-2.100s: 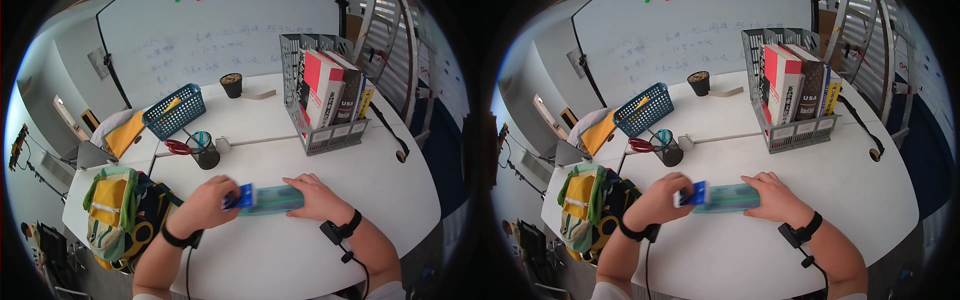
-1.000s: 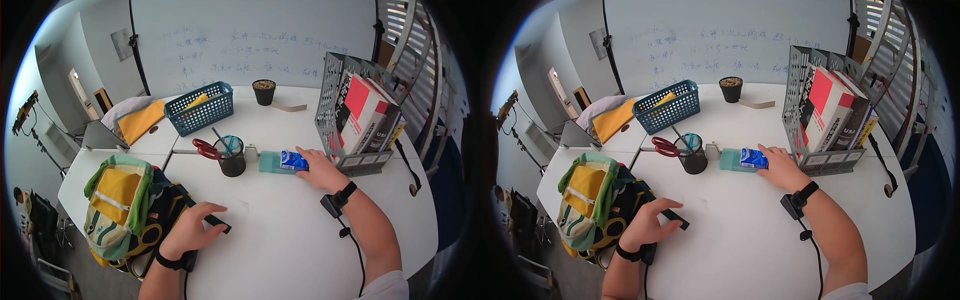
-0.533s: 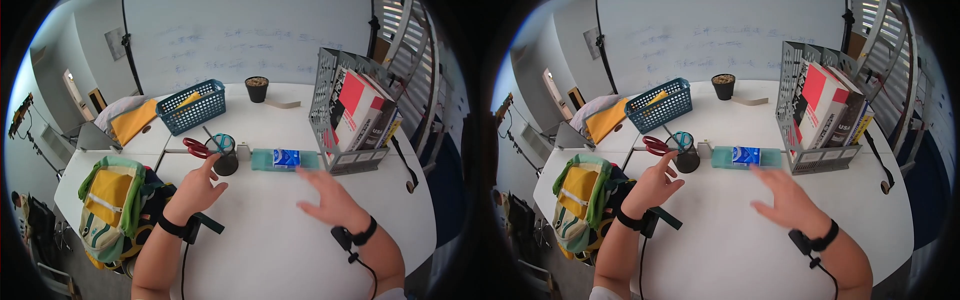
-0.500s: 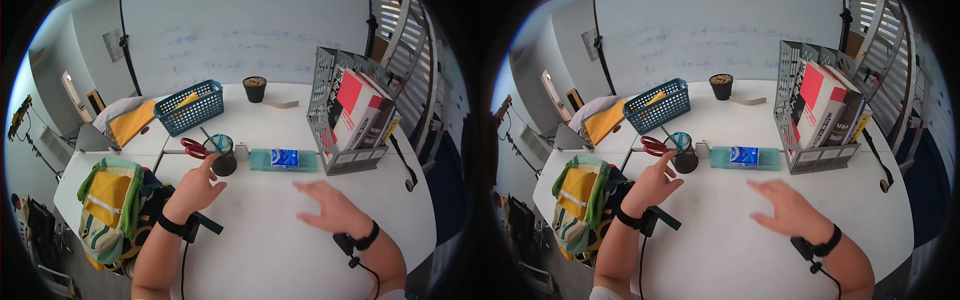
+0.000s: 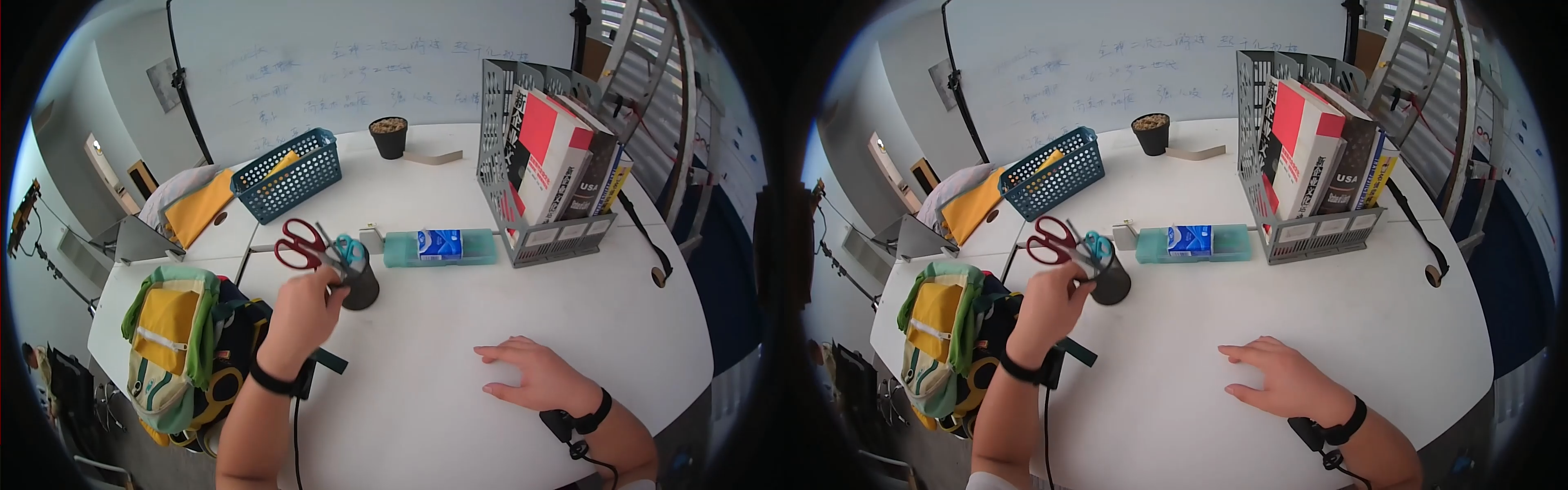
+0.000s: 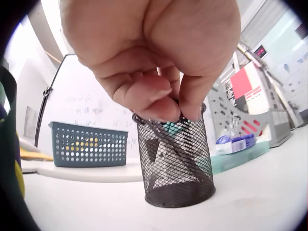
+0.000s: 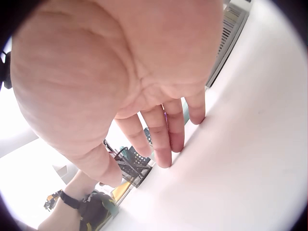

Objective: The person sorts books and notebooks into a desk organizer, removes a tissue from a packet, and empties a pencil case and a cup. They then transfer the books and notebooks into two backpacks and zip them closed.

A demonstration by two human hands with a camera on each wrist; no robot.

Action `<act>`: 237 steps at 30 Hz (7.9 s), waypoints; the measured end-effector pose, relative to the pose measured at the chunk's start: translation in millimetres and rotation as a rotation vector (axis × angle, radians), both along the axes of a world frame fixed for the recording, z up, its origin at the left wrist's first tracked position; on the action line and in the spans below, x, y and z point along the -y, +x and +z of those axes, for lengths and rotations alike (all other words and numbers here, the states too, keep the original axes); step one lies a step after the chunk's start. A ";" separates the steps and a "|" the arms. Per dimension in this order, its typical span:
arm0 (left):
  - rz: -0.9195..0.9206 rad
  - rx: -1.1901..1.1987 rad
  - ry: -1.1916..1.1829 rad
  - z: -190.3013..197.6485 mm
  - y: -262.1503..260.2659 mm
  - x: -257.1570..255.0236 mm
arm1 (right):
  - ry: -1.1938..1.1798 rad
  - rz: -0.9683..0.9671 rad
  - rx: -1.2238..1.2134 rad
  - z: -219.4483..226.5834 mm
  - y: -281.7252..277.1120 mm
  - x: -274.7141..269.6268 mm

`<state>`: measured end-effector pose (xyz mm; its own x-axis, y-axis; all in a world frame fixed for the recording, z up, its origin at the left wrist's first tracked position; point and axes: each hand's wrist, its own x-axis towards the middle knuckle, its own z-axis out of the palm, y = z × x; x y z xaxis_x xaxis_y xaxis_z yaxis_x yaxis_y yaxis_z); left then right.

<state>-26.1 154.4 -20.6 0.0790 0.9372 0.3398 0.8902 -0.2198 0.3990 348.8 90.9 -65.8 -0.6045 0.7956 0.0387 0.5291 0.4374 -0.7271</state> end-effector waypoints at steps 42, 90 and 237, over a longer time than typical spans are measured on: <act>-0.222 -0.276 -0.514 -15.2 9.1 99.2 | 0.118 -0.197 0.286 61.6 14.7 -0.8; -0.290 -0.143 0.078 7.3 38.3 114.5 | 0.302 -0.072 -0.152 -6.3 4.0 9.2; -0.074 -0.376 -0.204 -33.8 19.3 64.7 | -0.227 0.089 -0.303 -12.0 3.0 14.5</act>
<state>-6.8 89.7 -54.4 0.2313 0.9693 0.0830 0.9668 -0.2386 0.0918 351.8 76.3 -77.8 -0.6594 0.7497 0.0549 0.2427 0.2814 -0.9284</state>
